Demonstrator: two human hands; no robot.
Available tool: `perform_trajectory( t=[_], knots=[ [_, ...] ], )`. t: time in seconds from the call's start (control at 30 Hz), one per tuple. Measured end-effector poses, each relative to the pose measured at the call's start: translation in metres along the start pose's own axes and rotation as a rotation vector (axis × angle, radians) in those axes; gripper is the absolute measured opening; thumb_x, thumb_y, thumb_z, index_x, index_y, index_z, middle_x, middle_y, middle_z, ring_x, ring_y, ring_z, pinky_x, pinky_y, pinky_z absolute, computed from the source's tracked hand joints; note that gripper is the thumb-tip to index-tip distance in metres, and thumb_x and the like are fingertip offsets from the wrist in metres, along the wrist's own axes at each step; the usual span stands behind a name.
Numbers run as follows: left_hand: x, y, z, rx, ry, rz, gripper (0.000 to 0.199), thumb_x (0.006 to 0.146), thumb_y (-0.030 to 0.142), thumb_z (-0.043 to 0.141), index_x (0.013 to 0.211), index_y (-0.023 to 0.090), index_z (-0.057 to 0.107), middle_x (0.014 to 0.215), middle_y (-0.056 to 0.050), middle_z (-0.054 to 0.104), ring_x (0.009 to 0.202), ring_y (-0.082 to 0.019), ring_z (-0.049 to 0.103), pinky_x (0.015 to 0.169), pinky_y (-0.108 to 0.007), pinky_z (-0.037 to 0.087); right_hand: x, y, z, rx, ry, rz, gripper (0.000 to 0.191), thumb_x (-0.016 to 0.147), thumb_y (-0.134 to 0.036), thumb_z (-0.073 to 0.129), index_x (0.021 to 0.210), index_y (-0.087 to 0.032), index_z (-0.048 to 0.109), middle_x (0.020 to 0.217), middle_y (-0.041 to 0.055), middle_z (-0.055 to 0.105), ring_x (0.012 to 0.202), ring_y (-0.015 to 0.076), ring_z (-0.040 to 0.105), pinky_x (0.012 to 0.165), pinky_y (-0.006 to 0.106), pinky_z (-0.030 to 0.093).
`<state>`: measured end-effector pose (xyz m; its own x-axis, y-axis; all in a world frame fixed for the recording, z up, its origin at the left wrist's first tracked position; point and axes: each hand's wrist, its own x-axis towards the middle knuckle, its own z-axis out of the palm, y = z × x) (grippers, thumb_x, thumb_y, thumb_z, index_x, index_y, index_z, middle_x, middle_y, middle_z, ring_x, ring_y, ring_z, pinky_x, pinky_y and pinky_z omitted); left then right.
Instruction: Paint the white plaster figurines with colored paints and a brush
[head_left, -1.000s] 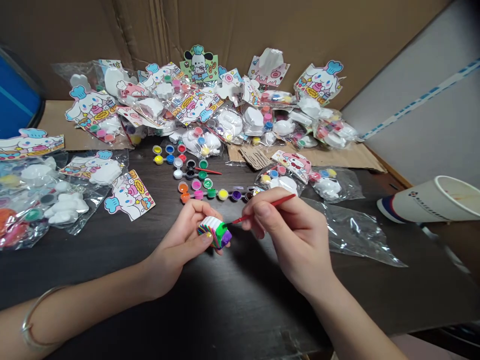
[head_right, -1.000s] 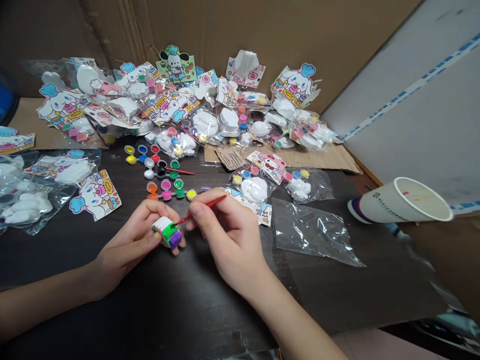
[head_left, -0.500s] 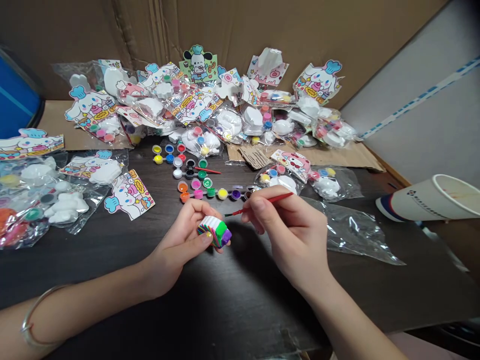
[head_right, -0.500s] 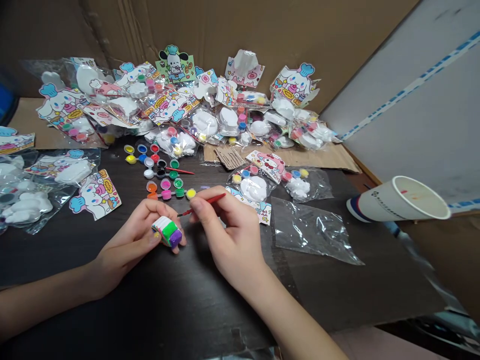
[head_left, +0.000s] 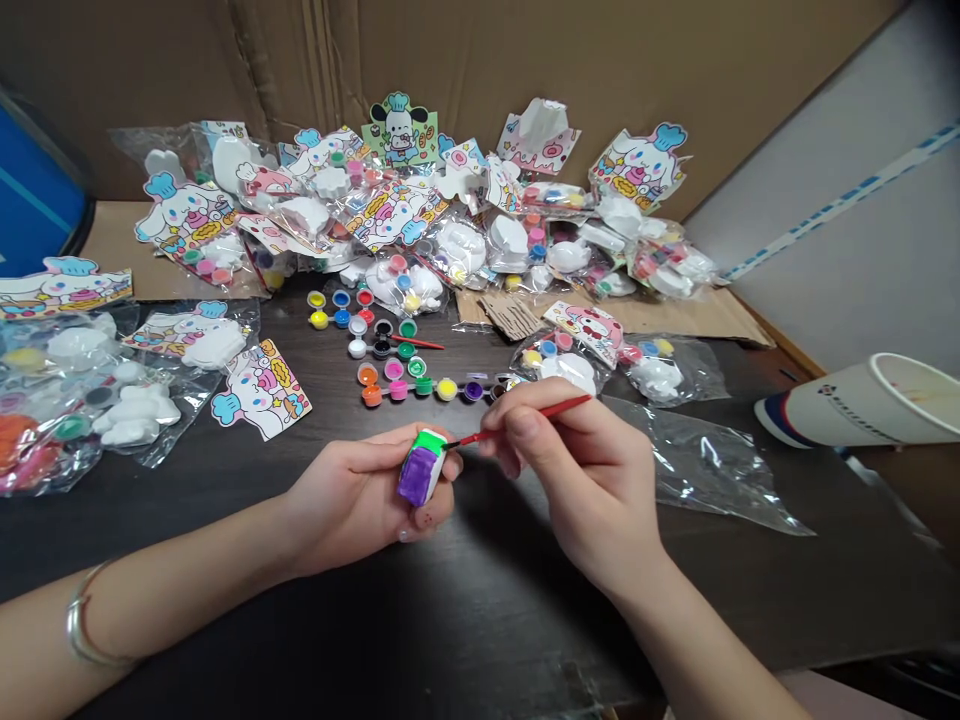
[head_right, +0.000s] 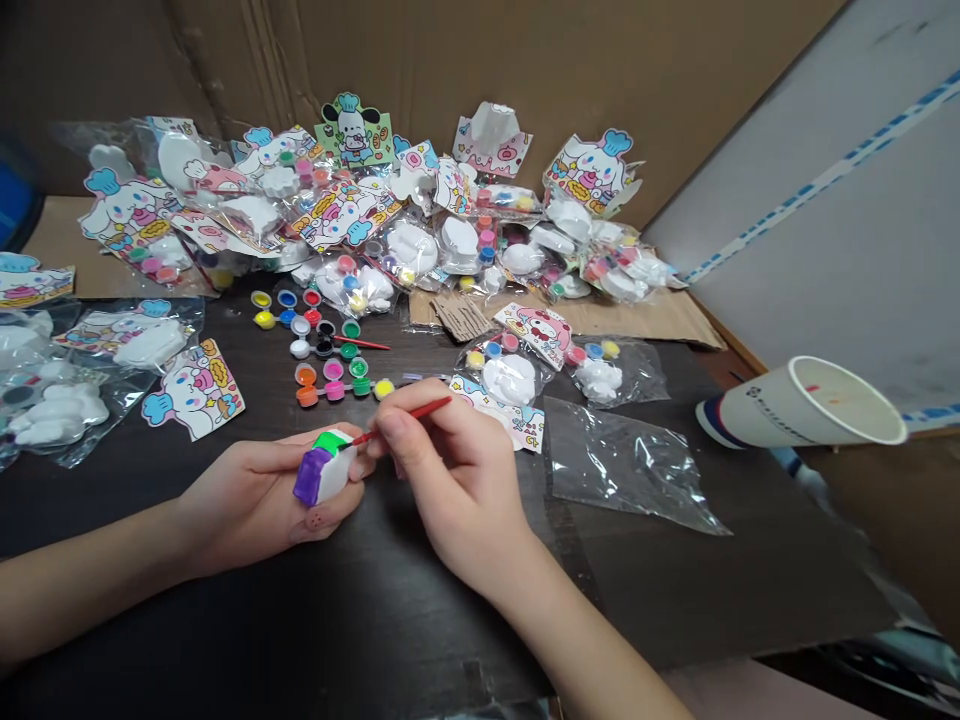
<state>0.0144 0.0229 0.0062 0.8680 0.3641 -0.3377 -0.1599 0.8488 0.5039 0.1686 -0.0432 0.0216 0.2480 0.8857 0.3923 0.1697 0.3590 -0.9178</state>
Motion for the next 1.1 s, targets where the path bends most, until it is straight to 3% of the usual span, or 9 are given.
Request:
perform_trajectory(
  t=[0.17, 0.33, 0.47, 0.57, 0.7, 0.83, 1.1],
  knots=[
    [-0.0009, 0.0002, 0.0002, -0.017, -0.012, -0.031, 0.025, 0.084, 0.011, 0.039, 0.083, 0.007, 0.064, 0.08, -0.007, 0.054, 0.051, -0.01, 0.05, 0.045, -0.022, 0.03, -0.0003, -0.0005, 0.0001, -0.016, 0.041, -0.009, 0.017, 0.091, -0.026, 0.055, 0.075, -0.02, 0.06, 0.065, -0.0022, 0.061, 0.054, 0.0084, 0.054, 0.048, 0.02, 0.043],
    [-0.0019, -0.0009, 0.0009, -0.003, -0.023, -0.039, 0.018, 0.081, 0.012, 0.046, 0.085, 0.008, 0.063, 0.078, -0.005, 0.053, 0.05, -0.009, 0.048, 0.045, -0.022, 0.029, -0.0013, -0.0011, -0.001, -0.032, -0.041, -0.025, 0.018, 0.091, -0.025, 0.053, 0.075, -0.019, 0.06, 0.066, -0.0017, 0.062, 0.054, 0.0084, 0.053, 0.048, 0.021, 0.042],
    [-0.0024, -0.0014, 0.0012, -0.004, -0.013, -0.038, 0.015, 0.08, 0.014, 0.049, 0.084, 0.009, 0.063, 0.079, -0.005, 0.054, 0.05, -0.009, 0.048, 0.045, -0.022, 0.028, -0.0013, -0.0012, -0.0018, -0.037, -0.002, -0.026, 0.017, 0.091, -0.024, 0.053, 0.076, -0.02, 0.06, 0.066, -0.0025, 0.061, 0.055, 0.0081, 0.054, 0.049, 0.02, 0.042],
    [-0.0017, -0.0018, 0.0003, 0.034, -0.012, -0.018, 0.011, 0.08, 0.014, 0.05, 0.082, 0.01, 0.06, 0.079, -0.005, 0.054, 0.05, -0.01, 0.049, 0.047, -0.023, 0.03, -0.001, -0.0006, -0.0019, -0.048, -0.049, -0.022, 0.018, 0.091, -0.022, 0.053, 0.075, -0.02, 0.059, 0.066, -0.0029, 0.061, 0.053, 0.0081, 0.053, 0.048, 0.02, 0.041],
    [0.0, -0.003, -0.0011, 0.139, 0.077, 0.043, 0.007, 0.084, 0.019, 0.05, 0.085, 0.013, 0.054, 0.068, -0.003, 0.055, 0.052, -0.012, 0.05, 0.05, -0.024, 0.033, -0.0012, 0.0028, -0.0014, -0.197, 0.006, -0.071, 0.016, 0.089, -0.015, 0.052, 0.075, -0.019, 0.059, 0.067, -0.0028, 0.06, 0.057, 0.0087, 0.054, 0.055, 0.022, 0.043],
    [-0.0002, -0.0054, -0.0003, 0.25, 0.196, 0.123, 0.004, 0.086, 0.019, 0.05, 0.088, 0.016, 0.049, 0.065, -0.002, 0.056, 0.055, -0.013, 0.05, 0.055, -0.025, 0.036, -0.0019, 0.0055, -0.0007, -0.125, 0.082, -0.076, 0.015, 0.09, -0.016, 0.051, 0.077, -0.02, 0.058, 0.067, -0.0021, 0.059, 0.06, 0.0091, 0.055, 0.051, 0.02, 0.042],
    [0.0, -0.0087, 0.0024, 0.296, 0.25, 0.158, 0.027, 0.074, 0.027, 0.068, 0.088, 0.018, 0.047, 0.071, -0.001, 0.057, 0.064, -0.015, 0.054, 0.058, -0.027, 0.037, -0.0012, 0.0042, -0.0006, -0.108, 0.027, -0.02, 0.016, 0.089, -0.015, 0.052, 0.075, -0.019, 0.058, 0.065, -0.0033, 0.058, 0.054, 0.0067, 0.051, 0.05, 0.018, 0.04]
  ],
)
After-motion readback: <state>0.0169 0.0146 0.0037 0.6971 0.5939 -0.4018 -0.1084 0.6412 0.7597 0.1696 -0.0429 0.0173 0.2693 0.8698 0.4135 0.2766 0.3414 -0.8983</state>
